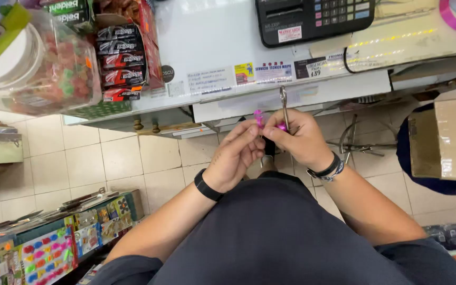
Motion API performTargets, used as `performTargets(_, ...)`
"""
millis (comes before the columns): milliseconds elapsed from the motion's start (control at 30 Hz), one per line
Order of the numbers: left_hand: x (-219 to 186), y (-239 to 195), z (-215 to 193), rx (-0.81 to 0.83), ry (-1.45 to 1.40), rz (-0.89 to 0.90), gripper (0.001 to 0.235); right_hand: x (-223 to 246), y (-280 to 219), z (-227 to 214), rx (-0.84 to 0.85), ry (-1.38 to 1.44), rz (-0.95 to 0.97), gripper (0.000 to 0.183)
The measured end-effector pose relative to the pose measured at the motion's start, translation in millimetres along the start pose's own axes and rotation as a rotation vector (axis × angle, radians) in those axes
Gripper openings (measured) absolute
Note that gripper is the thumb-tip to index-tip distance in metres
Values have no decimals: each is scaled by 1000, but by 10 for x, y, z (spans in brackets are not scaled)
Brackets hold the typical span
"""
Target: Making small decorative bows from pink ribbon using scissors and manual tying.
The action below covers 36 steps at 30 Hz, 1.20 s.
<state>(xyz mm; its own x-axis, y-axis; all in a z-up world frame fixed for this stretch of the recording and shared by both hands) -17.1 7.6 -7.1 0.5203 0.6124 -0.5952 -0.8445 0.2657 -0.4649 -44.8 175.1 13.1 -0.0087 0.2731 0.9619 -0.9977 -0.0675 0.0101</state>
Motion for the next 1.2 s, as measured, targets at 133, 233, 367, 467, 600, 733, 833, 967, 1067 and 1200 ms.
performTargets(133,-137,-251,-23,-53,281,175,47,-80,-403,-65,-3,102,130,6)
performTargets(233,-228,-313,65,102,515,427,47,62,-593,-95,-14,219,238,6)
performTargets(367,-211,-491,367,290,707,506,40,294,-862,-180,-57,314,341,7)
performTargets(467,-74,-525,565,426,758,509,36,429,-1045,-339,-107,328,359,8)
performTargets(600,164,-498,766,546,718,364,31,565,-1263,-598,-131,294,368,8)
performTargets(733,365,-511,1043,600,759,306,13,687,-1463,-862,-158,248,349,8)
performTargets(833,536,-473,1268,620,831,350,10,752,-1562,-1171,-160,197,299,8)
performTargets(967,948,-441,1561,566,874,376,6,847,-1680,-1700,-222,74,217,36)
performTargets(1067,1286,-377,1837,474,840,406,6,965,-1808,-2161,-262,-170,156,54)
performTargets(1200,1712,-399,2286,381,777,468,6,1079,-2081,-2763,-317,-672,176,51)
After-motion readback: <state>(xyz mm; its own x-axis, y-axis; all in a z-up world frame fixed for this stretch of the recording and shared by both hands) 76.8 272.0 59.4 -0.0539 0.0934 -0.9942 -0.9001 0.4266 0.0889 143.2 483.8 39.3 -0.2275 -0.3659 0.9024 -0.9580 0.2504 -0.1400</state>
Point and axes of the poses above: each hand's wrist, its own y-axis towards the middle knuckle, its own z-axis out of the palm, x = y × z, the point moved 2 cm from there along y, towards the middle knuckle, and after that the axes turned 9 degrees about -x, right-handed, at the moved point
